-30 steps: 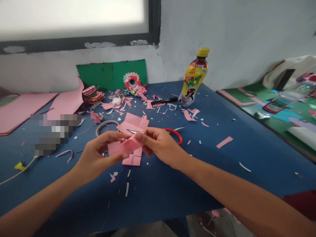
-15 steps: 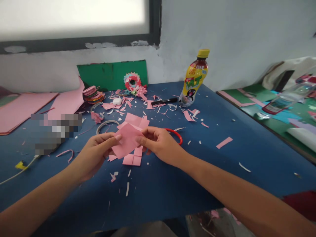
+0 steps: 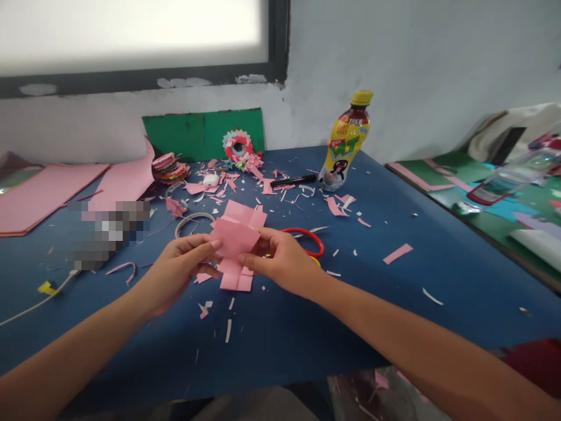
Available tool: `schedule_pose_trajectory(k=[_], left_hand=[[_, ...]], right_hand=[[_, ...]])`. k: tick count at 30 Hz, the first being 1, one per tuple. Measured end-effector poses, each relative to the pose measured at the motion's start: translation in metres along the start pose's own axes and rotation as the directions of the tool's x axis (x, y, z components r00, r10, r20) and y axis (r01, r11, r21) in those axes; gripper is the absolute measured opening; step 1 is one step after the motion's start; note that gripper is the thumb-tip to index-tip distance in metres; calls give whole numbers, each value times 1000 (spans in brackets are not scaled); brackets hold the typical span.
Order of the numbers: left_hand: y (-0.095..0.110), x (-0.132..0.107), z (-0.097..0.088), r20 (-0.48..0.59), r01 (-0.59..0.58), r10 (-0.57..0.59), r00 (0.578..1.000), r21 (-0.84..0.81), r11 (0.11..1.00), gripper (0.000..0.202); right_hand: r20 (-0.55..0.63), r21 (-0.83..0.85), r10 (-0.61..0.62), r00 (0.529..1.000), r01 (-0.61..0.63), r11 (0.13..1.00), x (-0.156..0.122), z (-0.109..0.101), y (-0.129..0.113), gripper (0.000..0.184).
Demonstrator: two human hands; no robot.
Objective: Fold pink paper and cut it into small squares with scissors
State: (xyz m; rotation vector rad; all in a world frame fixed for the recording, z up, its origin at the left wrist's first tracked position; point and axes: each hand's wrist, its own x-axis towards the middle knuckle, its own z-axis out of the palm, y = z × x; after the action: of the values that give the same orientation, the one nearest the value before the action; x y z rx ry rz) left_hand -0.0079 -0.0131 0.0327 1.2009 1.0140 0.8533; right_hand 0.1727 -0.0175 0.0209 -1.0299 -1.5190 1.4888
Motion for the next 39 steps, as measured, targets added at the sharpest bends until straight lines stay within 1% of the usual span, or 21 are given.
schedule_pose_trajectory(k=[3, 5, 6, 8, 10, 11, 12, 13, 17, 20, 24, 26, 27, 29, 30, 31, 32, 33, 35, 36, 39], left_hand=[[5, 1, -1, 23, 22, -25, 999, 120, 993, 22], [11, 1, -5, 93, 9, -44, 995, 340, 940, 24], [14, 0, -8, 129, -14, -55, 990, 483, 875, 24], [18, 0, -18, 152, -70, -72, 986, 760, 647, 23], [17, 0, -29, 90, -60, -61, 994, 921, 384, 23], [15, 0, -35, 50, -34, -49, 998, 955, 293, 24], [12, 0, -40, 23, -11, -50, 998, 971, 241, 26], [9, 1, -44, 12, 0, -54, 998, 974, 226, 27], [1, 6, -54, 77, -30, -131, 988, 944, 329, 23], [-1, 9, -56, 109, -32, -171, 979, 915, 403, 20], [-1, 8, -57, 146, -39, -175, 974, 863, 504, 18], [-1, 6, -57, 161, -55, -157, 974, 849, 526, 14], [-1, 6, -57, 166, -64, -146, 975, 844, 533, 12], [0, 4, -56, 158, -66, -120, 980, 830, 554, 10], [0, 4, -56, 149, -60, -114, 982, 823, 565, 15], [0, 3, -55, 142, -53, -112, 983, 817, 573, 21], [0, 3, -55, 139, -50, -112, 984, 816, 576, 28], [-1, 3, -55, 138, -52, -109, 984, 822, 568, 34], [-3, 2, -54, 138, -64, -98, 986, 837, 543, 35], [-4, 2, -53, 136, -66, -91, 986, 841, 537, 31], [-6, 2, -49, 130, -59, -90, 987, 833, 551, 21]], right_hand=[[-117, -23, -105, 988, 103, 994, 0, -2, 1, 20], [-219, -55, -167, 961, 159, 986, 1, -3, 1, 19], [-248, -69, -185, 951, 173, 982, 1, -3, 1, 21], [-263, -75, -198, 944, 185, 980, 2, -3, 1, 26], [-250, -53, -196, 948, 188, 981, 2, -3, 3, 31], [-239, -45, -195, 951, 190, 981, 2, -3, 5, 30], [-224, -49, -194, 955, 188, 981, 2, -3, 6, 28], [-205, -68, -194, 959, 184, 981, 2, -3, 7, 25], [-130, -214, -199, 971, 168, 962, 2, -3, 9, 13], [-92, -253, -168, 982, 140, 957, 3, -3, 8, 6], [-30, -179, -54, 998, 48, 983, 3, 1, 9, 15], [122, -49, 61, 991, -55, 997, 0, 5, 10, 20], [246, 20, 117, 962, -126, 992, -2, 7, 11, 22], [488, 93, 190, 852, -268, 959, -6, 12, 13, 22], [564, 95, 211, 799, -317, 944, -7, 15, 14, 22], [593, 97, 222, 774, -342, 935, -6, 16, 16, 21], [574, 112, 223, 788, -345, 932, -5, 18, 18, 21], [513, 150, 212, 832, -330, 932, -3, 18, 21, 21], [308, 254, 164, 937, -247, 935, 5, 17, 27, 21], [202, 290, 136, 970, -192, 938, 10, 15, 30, 21], [-6, 326, 46, 999, -41, 944, 25, 9, 38, 21]])
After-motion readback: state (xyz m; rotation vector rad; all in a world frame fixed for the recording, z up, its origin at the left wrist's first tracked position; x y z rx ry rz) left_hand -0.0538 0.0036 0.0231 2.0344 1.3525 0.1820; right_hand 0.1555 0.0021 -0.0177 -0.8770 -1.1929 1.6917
